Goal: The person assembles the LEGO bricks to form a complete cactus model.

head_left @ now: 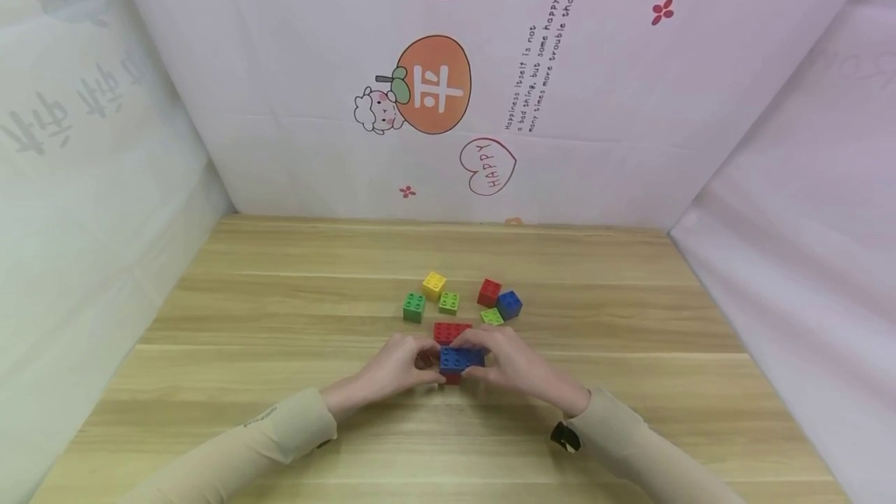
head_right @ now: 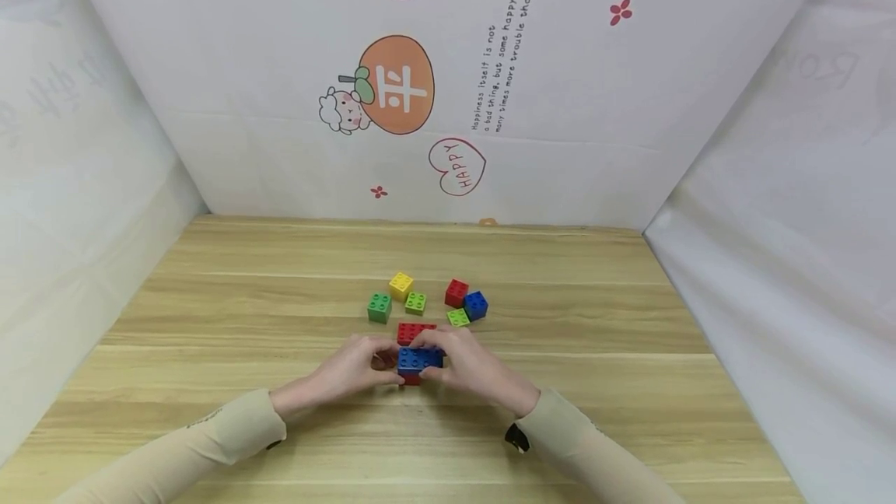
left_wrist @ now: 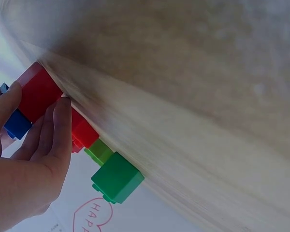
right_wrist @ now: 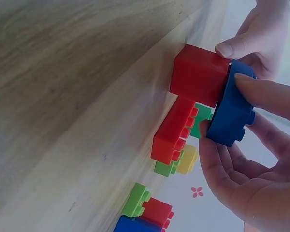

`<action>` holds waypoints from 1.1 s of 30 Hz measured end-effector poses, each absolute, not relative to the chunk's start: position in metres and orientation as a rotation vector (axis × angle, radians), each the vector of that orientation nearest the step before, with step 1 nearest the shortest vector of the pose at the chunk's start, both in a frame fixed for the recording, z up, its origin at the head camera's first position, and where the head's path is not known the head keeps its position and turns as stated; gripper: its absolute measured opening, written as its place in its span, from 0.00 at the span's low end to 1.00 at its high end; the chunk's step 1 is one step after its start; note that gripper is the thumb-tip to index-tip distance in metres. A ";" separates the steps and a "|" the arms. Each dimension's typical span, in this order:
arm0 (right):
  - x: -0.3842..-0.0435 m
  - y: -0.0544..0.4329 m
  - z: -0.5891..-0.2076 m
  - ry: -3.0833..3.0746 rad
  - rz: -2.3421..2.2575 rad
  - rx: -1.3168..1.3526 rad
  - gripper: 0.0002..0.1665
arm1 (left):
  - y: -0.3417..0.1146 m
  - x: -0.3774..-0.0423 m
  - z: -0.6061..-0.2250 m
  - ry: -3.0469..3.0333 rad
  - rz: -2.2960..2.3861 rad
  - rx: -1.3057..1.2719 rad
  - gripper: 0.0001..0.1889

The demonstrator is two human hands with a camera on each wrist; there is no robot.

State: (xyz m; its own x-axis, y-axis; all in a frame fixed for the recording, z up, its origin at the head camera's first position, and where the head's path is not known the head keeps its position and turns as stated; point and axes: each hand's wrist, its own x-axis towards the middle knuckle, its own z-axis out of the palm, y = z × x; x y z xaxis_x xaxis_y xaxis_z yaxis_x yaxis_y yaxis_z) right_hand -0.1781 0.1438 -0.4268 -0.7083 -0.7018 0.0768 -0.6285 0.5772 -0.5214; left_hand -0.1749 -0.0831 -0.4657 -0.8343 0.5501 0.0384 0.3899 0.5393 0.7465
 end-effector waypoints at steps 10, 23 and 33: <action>-0.175 0.142 -0.424 2.691 -0.743 -1.084 0.23 | -0.083 -0.176 -0.467 2.585 1.160 0.790 0.14; -0.174 0.142 -0.425 2.707 -0.736 -1.082 0.24 | -0.083 -0.175 -0.467 2.600 1.144 0.800 0.14; -0.174 0.142 -0.426 2.734 -0.764 -1.039 0.21 | -0.083 -0.175 -0.467 2.607 1.148 0.809 0.14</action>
State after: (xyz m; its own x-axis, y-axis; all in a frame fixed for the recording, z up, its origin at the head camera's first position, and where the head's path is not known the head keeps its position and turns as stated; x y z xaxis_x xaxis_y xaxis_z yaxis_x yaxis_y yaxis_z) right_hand -0.1745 0.1416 -0.4260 -0.7573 -0.6497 0.0660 -0.5898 0.6370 -0.4963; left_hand -0.1745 -0.0834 -0.4671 -0.8356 0.5468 0.0520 0.4077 0.5539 0.7259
